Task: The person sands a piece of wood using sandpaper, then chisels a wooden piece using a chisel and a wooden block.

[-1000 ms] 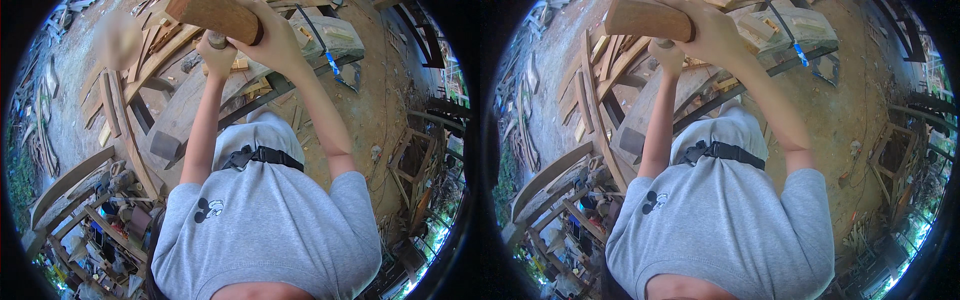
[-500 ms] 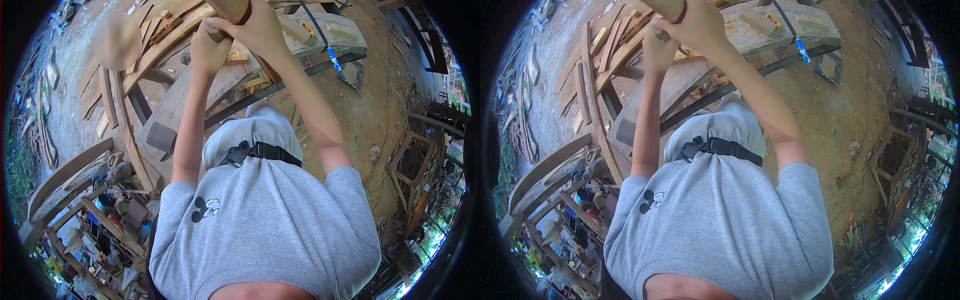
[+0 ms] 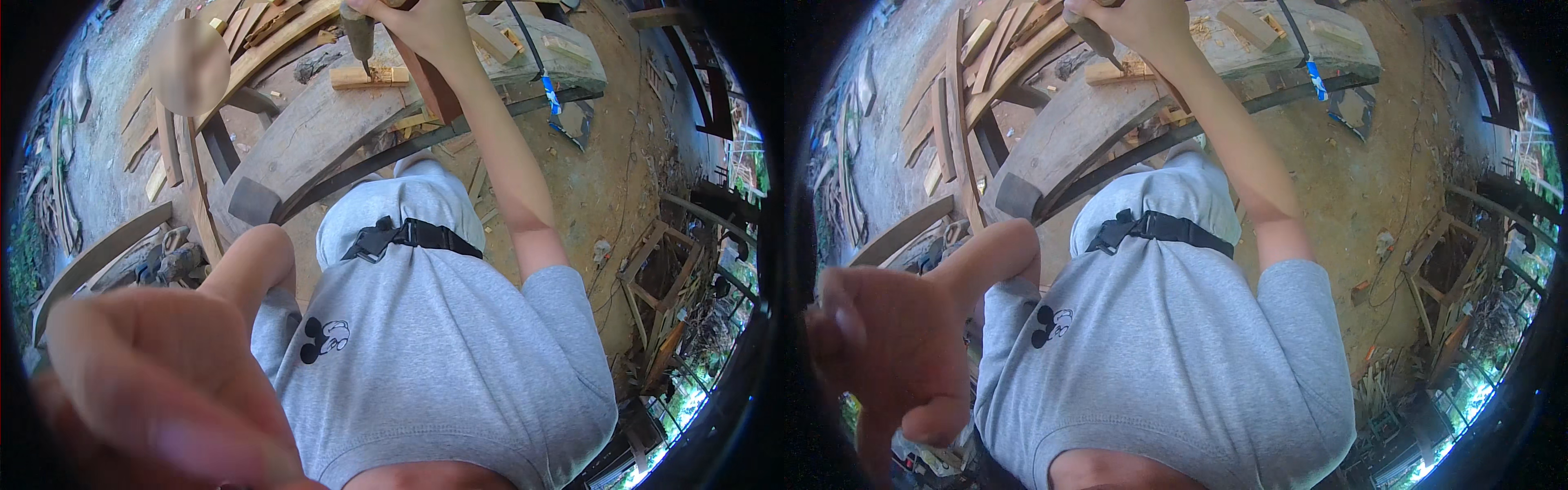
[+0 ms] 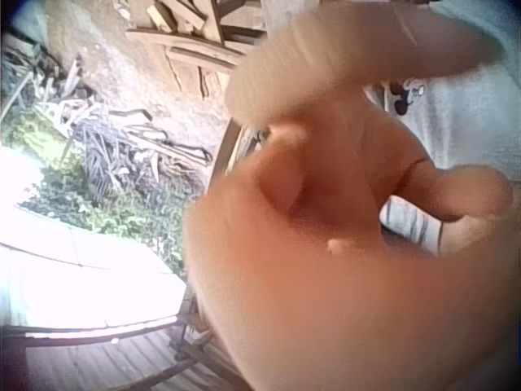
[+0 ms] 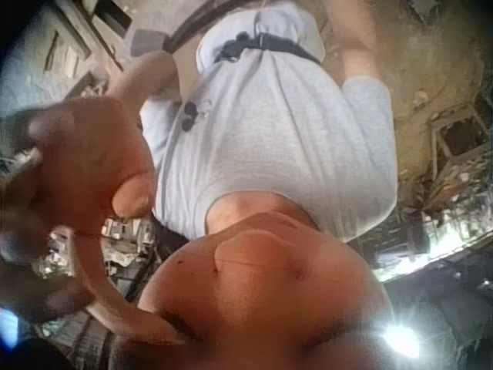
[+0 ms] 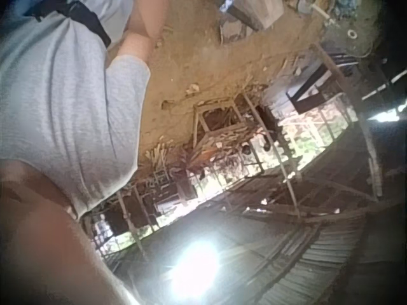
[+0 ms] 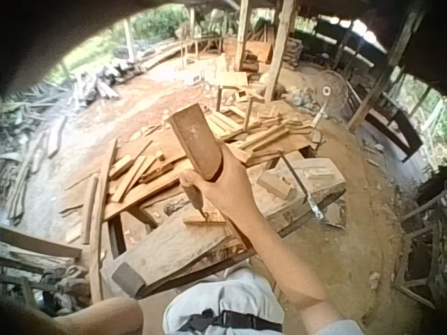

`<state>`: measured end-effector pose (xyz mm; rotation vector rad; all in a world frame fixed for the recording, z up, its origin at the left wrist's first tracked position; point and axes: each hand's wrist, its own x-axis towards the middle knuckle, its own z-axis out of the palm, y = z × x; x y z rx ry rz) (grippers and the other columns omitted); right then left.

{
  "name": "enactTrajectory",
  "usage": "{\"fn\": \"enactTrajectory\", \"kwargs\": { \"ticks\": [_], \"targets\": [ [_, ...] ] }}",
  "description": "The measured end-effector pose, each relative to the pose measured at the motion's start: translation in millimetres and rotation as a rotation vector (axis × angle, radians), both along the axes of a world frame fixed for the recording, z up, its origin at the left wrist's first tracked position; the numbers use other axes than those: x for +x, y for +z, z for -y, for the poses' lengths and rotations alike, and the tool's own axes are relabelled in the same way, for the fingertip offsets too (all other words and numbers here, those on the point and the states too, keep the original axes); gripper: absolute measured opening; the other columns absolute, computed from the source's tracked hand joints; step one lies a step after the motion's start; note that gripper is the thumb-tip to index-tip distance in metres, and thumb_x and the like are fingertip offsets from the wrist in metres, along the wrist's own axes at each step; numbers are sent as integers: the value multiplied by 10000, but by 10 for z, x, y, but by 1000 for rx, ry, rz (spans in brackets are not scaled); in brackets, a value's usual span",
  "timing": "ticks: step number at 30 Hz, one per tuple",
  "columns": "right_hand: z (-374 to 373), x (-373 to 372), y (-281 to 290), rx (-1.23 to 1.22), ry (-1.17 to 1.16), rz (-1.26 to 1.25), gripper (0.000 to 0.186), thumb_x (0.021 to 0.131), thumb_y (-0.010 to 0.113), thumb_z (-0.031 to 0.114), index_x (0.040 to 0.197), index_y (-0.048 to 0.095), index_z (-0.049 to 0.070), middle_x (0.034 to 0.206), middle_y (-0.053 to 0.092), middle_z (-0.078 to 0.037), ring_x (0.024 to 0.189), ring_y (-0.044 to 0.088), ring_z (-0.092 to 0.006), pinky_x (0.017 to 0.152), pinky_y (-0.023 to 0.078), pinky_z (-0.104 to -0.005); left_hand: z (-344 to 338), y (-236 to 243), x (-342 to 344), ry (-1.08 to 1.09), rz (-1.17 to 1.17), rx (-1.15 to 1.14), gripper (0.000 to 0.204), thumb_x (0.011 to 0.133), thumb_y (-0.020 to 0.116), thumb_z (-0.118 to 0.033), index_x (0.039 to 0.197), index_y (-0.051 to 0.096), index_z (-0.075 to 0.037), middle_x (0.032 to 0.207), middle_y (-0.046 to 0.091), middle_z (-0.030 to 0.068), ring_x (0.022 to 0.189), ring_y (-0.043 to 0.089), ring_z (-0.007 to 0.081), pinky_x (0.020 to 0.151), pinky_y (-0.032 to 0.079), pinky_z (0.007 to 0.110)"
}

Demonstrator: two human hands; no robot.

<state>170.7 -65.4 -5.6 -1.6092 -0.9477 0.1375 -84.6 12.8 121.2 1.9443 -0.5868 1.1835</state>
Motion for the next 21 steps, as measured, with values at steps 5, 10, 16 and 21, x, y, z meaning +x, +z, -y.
{"fn": "enactTrajectory", "kwargs": {
  "ticks": [5, 10, 16, 21],
  "targets": [
    [-30, -11, 7, -26, -47, 29, 600, 689, 728, 282, 1139, 464, -15, 992, 581, -161, 899, 577, -248, 766, 458, -336, 4, -11, 11, 137, 165, -69, 387, 726, 526, -238, 970, 536, -538, 993, 501, -24, 922, 398, 127, 835, 272, 315],
    [-35, 1, 22, -10, -21, -13, 578, 692, 727, 265, 1124, 472, -20, 982, 581, -153, 889, 576, -231, 761, 457, -320, -120, 5, -25, 32, 150, -8, 390, 727, 510, -227, 983, 541, -521, 1039, 522, -37, 952, 411, 131, 852, 273, 323],
    [-30, 6, 11, 12, 1, -48, 565, 697, 727, 244, 1119, 469, -29, 988, 578, -149, 899, 570, -226, 772, 452, -322, -244, 102, -83, 18, 30, 133, 378, 779, 442, -257, 1046, 504, -518, 1101, 524, -54, 941, 430, 139, 839, 291, 331],
    [-18, 23, 7, 49, -3, -65, 561, 701, 724, 240, 1120, 466, -31, 988, 577, -149, 902, 568, -228, 777, 449, -326, -266, 97, -125, 40, 7, 188, 397, 800, 402, -280, 1116, 449, -516, 1114, 528, -39, 939, 447, 146, 846, 297, 331]
  ]
}}
